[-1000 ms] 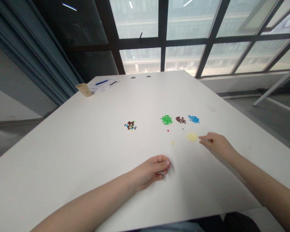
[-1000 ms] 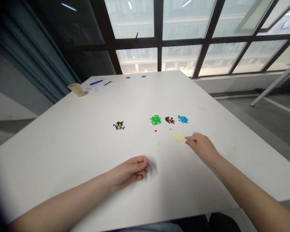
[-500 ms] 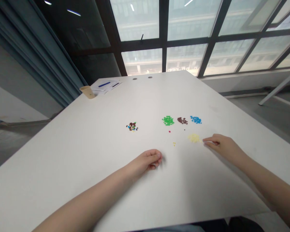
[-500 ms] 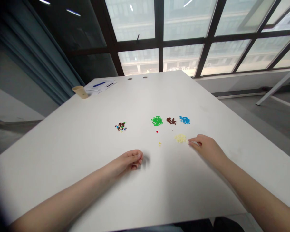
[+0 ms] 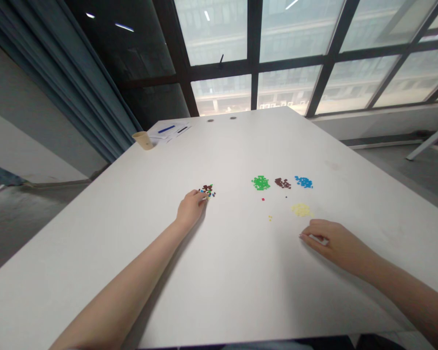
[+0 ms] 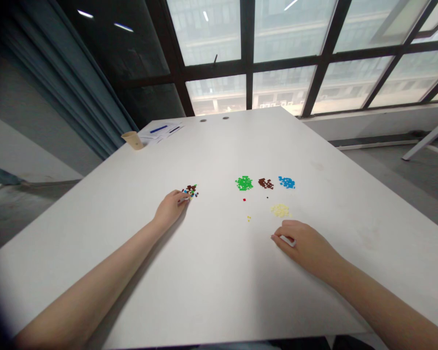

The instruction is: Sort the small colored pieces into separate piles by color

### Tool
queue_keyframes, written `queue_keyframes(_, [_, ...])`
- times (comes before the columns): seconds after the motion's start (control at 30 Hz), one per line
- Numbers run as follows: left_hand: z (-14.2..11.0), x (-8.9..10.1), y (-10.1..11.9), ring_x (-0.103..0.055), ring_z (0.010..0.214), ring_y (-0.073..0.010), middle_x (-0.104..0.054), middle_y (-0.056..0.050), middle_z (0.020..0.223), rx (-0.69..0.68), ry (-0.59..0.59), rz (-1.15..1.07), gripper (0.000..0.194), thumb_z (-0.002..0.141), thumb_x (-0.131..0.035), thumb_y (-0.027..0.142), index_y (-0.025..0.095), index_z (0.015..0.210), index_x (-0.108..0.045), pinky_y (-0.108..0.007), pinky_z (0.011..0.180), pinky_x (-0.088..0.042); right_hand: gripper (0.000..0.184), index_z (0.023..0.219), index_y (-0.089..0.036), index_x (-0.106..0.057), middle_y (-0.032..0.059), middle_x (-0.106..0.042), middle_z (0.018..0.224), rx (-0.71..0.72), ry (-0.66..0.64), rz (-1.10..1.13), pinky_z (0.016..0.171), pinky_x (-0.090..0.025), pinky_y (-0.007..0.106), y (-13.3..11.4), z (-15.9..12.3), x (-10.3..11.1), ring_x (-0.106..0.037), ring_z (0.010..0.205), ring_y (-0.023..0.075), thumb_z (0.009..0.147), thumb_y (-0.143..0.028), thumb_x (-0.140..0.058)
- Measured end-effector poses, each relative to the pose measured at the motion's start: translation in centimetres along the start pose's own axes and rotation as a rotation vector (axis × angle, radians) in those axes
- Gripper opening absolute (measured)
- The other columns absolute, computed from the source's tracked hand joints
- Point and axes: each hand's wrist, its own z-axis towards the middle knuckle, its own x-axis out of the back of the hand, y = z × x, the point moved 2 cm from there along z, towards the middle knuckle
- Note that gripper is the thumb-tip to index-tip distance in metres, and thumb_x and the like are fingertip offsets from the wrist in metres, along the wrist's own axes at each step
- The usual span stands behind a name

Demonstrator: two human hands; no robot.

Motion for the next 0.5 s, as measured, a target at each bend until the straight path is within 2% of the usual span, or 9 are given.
queue_keyframes(0.1, [0.2, -0.4, 0.3, -0.053, 0.088, -0.0216, -0.059, -0.007, 0.094, -0.020, 0.012, 0.017, 0.025, 0.079, -0.044, 0.024, 0.022, 0.094, -0.063, -0.030, 0.075, -0.040, 0.035, 0.071, -0.020, -0.064, 0.0035, -0.057, 0.066, 0.003, -0.012, 0.007, 0.059, -0.040, 0.028, -0.2, 0.1, -0.1, -0.052, 0.062, 0.0149, 0.087, -0.036, -0.037])
queue_keyframes(0.23, [0.7, -0.3, 0.5, -0.053, 0.088, -0.0224, -0.060, -0.007, 0.089, 0.004, -0.002, -0.077, 0.018, 0.076, -0.047, 0.022, 0.021, 0.084, -0.063, -0.032, 0.079, -0.039, 0.035, 0.071, -0.020, -0.064, 0.0033, -0.057, 0.064, 0.018, 0.009, 0.023, 0.058, -0.040, 0.028, -0.5, 0.2, -0.1, -0.051, 0.060, 0.0144, 0.086, -0.036, -0.038])
queue_keyframes(0.37, [0.7, 0.0, 0.7, -0.053, 0.082, -0.0198, -0.061, -0.006, 0.087, -0.004, -0.010, -0.146, 0.015, 0.075, -0.048, 0.021, 0.019, 0.083, -0.060, -0.032, 0.077, -0.040, 0.033, 0.070, -0.020, -0.064, 0.0028, -0.057, 0.064, 0.009, 0.009, 0.030, 0.058, -0.040, 0.027, -0.6, 0.2, 0.0, -0.051, 0.060, 0.0141, 0.086, -0.035, -0.039])
queue_keyframes(0.43, [0.4, 0.1, 1.3, -0.053, 0.078, -0.0172, -0.061, -0.006, 0.087, -0.003, -0.030, -0.297, 0.013, 0.075, -0.049, 0.023, 0.018, 0.083, -0.058, -0.030, 0.073, -0.040, 0.033, 0.070, -0.020, -0.064, 0.0027, -0.056, 0.064, 0.003, -0.002, 0.020, 0.058, -0.039, 0.028, -0.7, 0.2, 0.0, -0.051, 0.060, 0.0141, 0.086, -0.035, -0.039])
queue_keyframes(0.5, [-0.2, 0.3, 2.3, -0.052, 0.074, -0.0147, -0.059, -0.004, 0.081, 0.015, -0.081, -0.589, 0.012, 0.074, -0.052, 0.027, 0.017, 0.080, -0.057, -0.027, 0.068, -0.039, 0.033, 0.070, -0.020, -0.064, 0.0028, -0.056, 0.064, 0.005, -0.012, 0.006, 0.058, -0.039, 0.028, -0.8, 0.2, -0.1, -0.051, 0.061, 0.0142, 0.086, -0.035, -0.038])
